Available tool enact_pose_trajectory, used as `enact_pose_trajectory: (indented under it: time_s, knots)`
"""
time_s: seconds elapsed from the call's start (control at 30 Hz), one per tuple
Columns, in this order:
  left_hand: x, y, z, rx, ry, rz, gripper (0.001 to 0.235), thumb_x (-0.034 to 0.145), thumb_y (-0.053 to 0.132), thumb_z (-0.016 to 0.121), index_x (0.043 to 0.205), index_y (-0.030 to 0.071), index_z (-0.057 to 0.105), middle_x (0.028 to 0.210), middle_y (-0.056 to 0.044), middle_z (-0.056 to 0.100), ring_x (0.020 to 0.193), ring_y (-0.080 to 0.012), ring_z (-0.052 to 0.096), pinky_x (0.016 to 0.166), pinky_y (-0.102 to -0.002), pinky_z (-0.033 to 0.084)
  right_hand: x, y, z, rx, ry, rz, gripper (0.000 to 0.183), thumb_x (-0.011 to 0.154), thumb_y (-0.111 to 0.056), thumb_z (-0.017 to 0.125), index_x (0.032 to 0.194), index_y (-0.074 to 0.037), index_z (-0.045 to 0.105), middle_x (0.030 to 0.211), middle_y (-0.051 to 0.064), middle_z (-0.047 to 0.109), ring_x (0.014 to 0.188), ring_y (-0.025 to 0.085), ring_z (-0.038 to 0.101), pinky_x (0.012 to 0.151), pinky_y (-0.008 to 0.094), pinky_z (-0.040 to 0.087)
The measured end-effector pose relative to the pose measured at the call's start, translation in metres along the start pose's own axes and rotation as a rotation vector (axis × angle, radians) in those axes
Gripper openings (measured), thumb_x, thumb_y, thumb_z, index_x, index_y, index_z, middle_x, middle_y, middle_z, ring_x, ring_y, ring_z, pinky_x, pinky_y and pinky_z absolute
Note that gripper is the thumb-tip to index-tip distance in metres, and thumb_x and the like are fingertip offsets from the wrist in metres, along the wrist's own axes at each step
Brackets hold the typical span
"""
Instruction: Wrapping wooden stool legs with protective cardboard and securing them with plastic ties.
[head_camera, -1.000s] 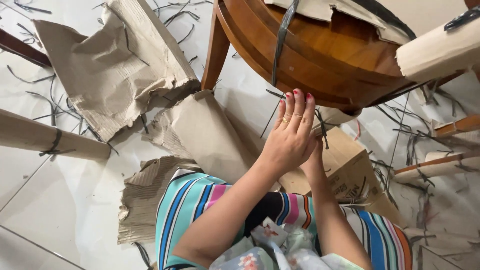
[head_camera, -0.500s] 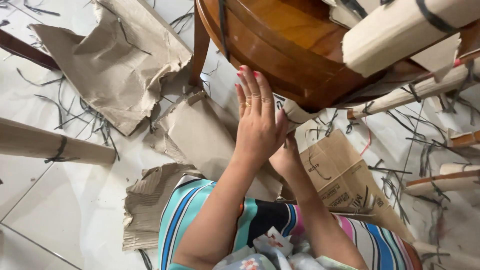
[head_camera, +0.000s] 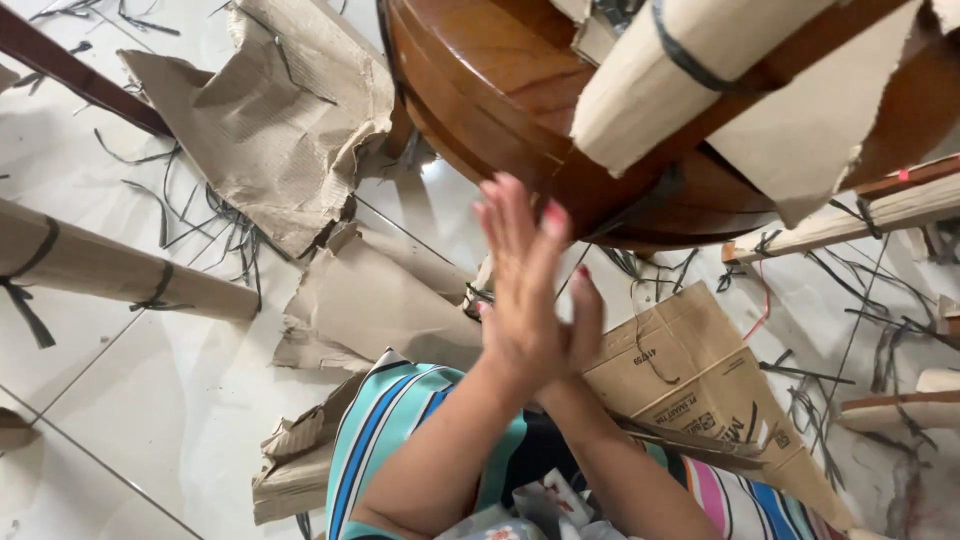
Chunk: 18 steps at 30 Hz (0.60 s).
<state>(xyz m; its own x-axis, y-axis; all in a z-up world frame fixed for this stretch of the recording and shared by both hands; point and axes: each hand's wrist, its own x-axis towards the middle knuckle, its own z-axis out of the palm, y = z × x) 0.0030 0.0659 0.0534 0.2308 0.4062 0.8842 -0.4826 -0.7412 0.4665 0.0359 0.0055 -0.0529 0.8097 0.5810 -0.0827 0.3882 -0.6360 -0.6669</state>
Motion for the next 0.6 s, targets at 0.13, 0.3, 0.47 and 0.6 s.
enact_pose_trajectory:
  time_s: [0.13, 0.3, 0.47, 0.6]
  knots:
    - [-0.070, 0.039, 0.043, -0.217, -0.116, 0.197, 0.043, 0.093, 0.007, 0.063, 0.133, 0.021, 0.069, 0.155, -0.018, 0.051, 0.154, -0.0365, 0.032, 0.129, -0.068, 0.012, -0.011, 0.001, -0.004, 0.015, -0.021, 0.035, 0.089, 0.089, -0.029, 0.074, 0.160, -0.011, 0.023, 0.157, 0.018, 0.045, 0.128, 0.044, 0.059, 0.106, 0.057, 0.052]
    - [-0.101, 0.051, 0.054, -0.391, -0.358, 0.267, 0.017, 0.103, 0.017, 0.065, 0.094, 0.018, 0.079, 0.135, -0.004, 0.071, 0.126, -0.0214, 0.070, 0.123, -0.049, 0.040, -0.011, 0.093, 0.025, 0.330, 0.261, -0.159, 0.063, 0.082, 0.001, 0.080, 0.139, -0.005, 0.055, 0.124, 0.016, 0.070, 0.105, 0.034, 0.075, 0.086, 0.042, 0.064]
    - [-0.086, 0.039, 0.055, -0.395, -0.422, 0.238, 0.026, 0.105, 0.015, 0.058, 0.084, 0.018, 0.074, 0.127, -0.005, 0.075, 0.115, -0.0223, 0.075, 0.118, -0.046, 0.044, -0.015, 0.170, -0.034, 0.469, 0.484, 0.039, 0.030, 0.090, -0.012, 0.073, 0.120, -0.009, 0.072, 0.108, 0.009, 0.076, 0.095, 0.025, 0.077, 0.074, 0.036, 0.064]
    - [-0.098, 0.032, 0.069, -0.340, -0.468, 0.197, 0.020, 0.098, 0.019, 0.072, 0.078, 0.016, 0.074, 0.120, -0.002, 0.078, 0.113, -0.0204, 0.076, 0.117, -0.044, 0.044, -0.017, 0.180, -0.088, 0.400, 0.589, 0.118, 0.022, 0.095, -0.005, 0.069, 0.117, -0.002, 0.071, 0.106, 0.017, 0.074, 0.098, 0.031, 0.075, 0.079, 0.039, 0.063]
